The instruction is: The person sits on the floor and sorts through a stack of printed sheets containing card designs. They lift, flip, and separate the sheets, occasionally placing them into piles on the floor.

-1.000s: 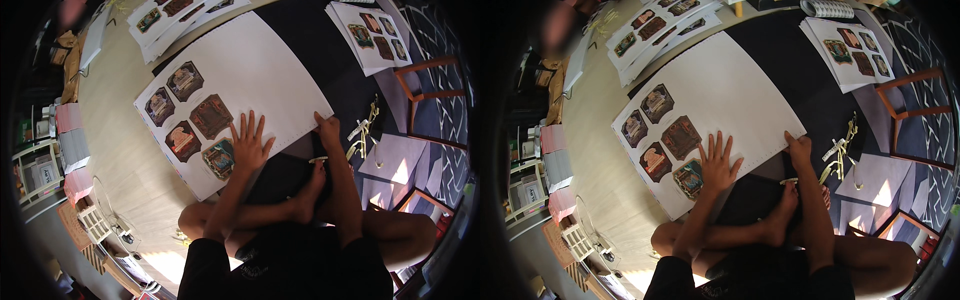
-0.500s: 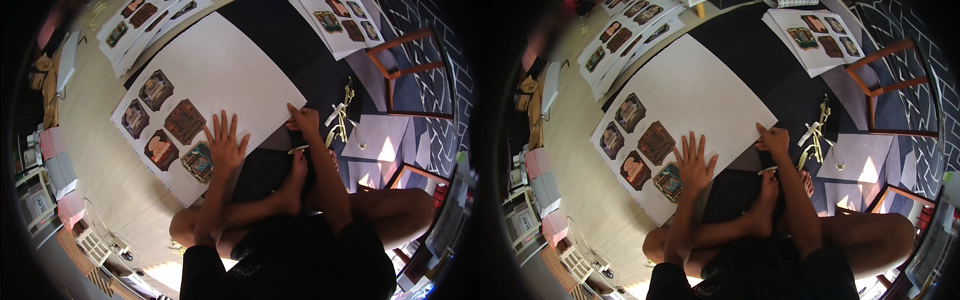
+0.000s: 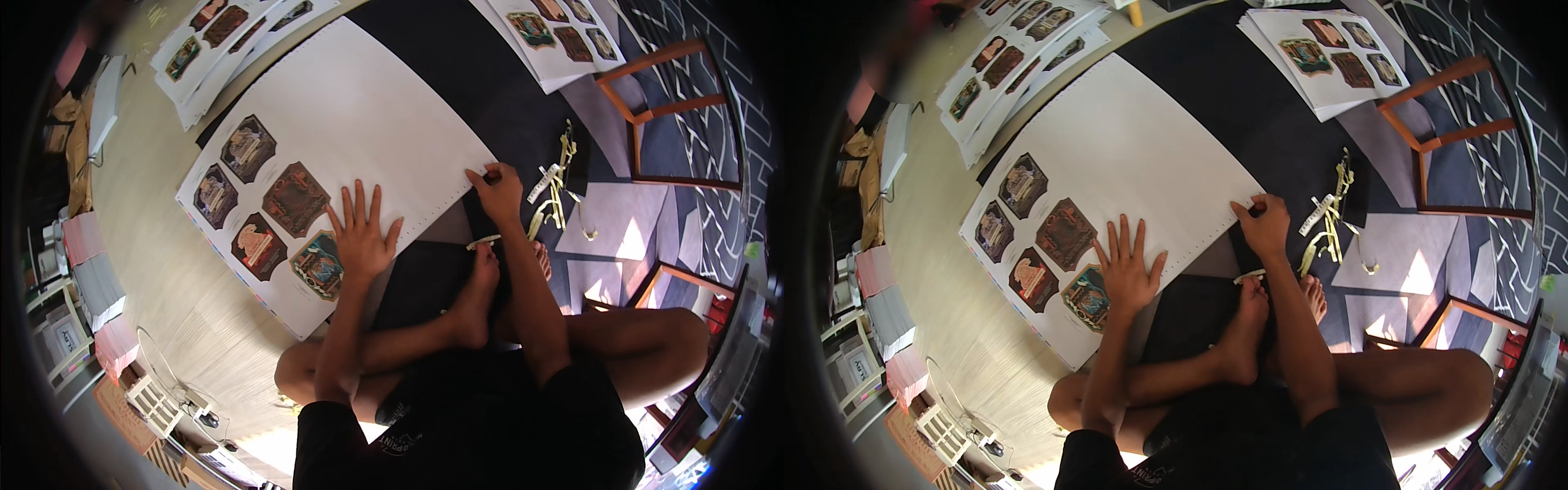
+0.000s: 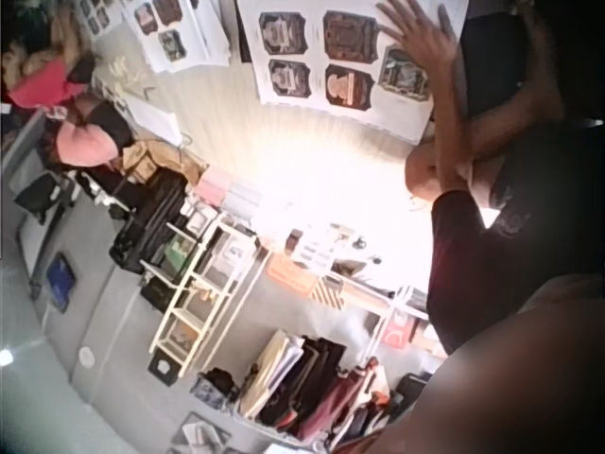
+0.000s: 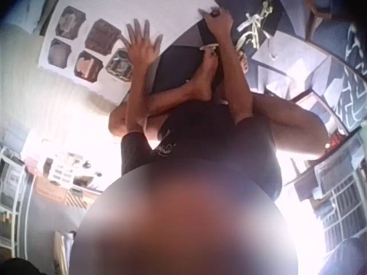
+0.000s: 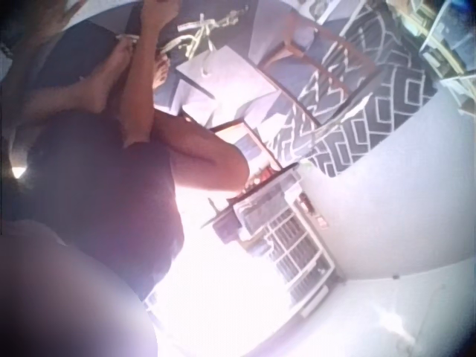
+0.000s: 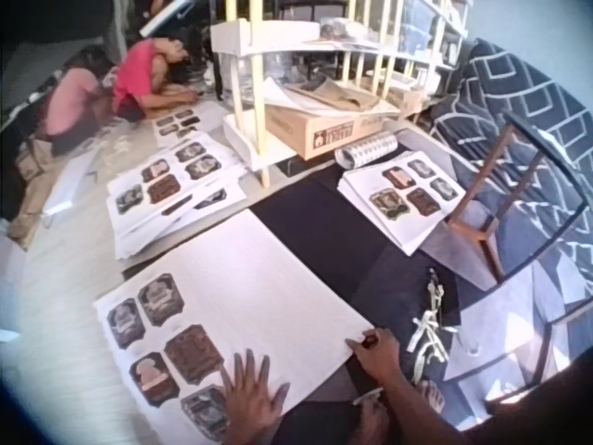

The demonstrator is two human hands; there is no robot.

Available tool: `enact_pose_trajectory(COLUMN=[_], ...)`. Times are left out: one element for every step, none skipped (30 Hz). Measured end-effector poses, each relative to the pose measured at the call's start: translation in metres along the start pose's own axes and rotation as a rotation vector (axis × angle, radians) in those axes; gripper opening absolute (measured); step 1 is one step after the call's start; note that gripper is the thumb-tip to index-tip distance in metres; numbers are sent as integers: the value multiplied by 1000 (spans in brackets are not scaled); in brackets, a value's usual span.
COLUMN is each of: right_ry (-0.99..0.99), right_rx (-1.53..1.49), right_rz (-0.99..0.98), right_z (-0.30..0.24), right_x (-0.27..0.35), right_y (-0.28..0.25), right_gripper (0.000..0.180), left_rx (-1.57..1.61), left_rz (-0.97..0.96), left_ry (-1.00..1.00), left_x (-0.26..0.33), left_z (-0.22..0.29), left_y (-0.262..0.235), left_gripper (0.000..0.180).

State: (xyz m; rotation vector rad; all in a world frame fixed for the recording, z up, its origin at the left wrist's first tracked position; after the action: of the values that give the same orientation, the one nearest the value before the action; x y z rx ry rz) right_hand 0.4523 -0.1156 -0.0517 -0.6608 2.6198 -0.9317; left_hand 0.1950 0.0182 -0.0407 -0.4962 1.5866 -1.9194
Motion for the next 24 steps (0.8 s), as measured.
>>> enact_pose_trajectory(right_ry=[76,148,219,201,376,555,595,632,672,633,602,571,588,598,608,596,587,579,581,582,583,588,590,593], right_rx=[-77,-164,-247,-593,-756,-910,-928,-946,-959,-943,-922,-900,-865,-835,-805,-810,-810,-809,-785,-760,-735,-730,-733,-737], right_rz=[-56,-120,-179,-199,-208,-211,-232,-244,-258,-270,-284,-297,-312,-330,-348,-351,-349,-347,-368,-387,-406,-395,-387,-379], right_z=[5,-1,-3,8,-4,-17,-12,0,7,12,13,15,20,18,16,12,12,12,14,16,19,22,20,17], right_x=[1,2,1,1,6,12,18,23,28,28,32,34,36,33,31,29,29,28,27,23,22,23,23,23], right_y=[0,1,1,12,19,21,29,37,44,48,50,51,50,48,47,48,46,45,47,50,50,48,48,49], right_gripper=[39,36,34,27,26,26,27,29,31,32,33,34,34,34,34,34,34,33,34,34,34,34,34,33], left_rx=[0,-10,2,13,19,33,30,31,35,31,32,32,39,41,43,42,47,52,48,46,44,51,49,48], left_rz=[4,11,14,18,9,2,10,20,27,25,15,5,-9,-17,-24,-17,-14,-10,-1,8,18,11,8,4], left_ry=[4,2,4,3,-7,-10,-15,-11,-10,-9,-12,-14,-17,-21,-25,-28,-27,-26,-25,-24,-22,-21,-20,-19], left_x=[1,2,1,0,1,1,2,1,1,-1,-1,0,2,2,1,1,1,1,2,1,1,2,2,2], left_z=[2,-1,1,1,-2,-2,-3,-1,0,-1,-2,-2,-1,-2,-2,-3,-1,-1,-2,-3,-3,-2,-3,-4], left_y=[1,1,-2,-3,-2,-2,-2,-3,-4,-4,-3,-2,-1,-2,-2,-2,-1,0,1,0,0,1,1,1], left_gripper=[68,68,68,68,68,68,68,67,67,67,68,68,68,68,68,68,68,68,68,68,68,68,68,68])
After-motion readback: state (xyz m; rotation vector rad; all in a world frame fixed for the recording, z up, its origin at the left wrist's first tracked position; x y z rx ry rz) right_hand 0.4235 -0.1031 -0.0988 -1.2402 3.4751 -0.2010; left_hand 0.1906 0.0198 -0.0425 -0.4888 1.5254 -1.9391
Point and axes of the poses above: each hand's wrist, its own x-axis away from the middle knuckle, its own y-axis out of the palm, z = x × y, the point moved 6 cm from there along -x, towards the middle knuckle, and after that the axes turned 5 degrees about -x, right-handed, at the moved point
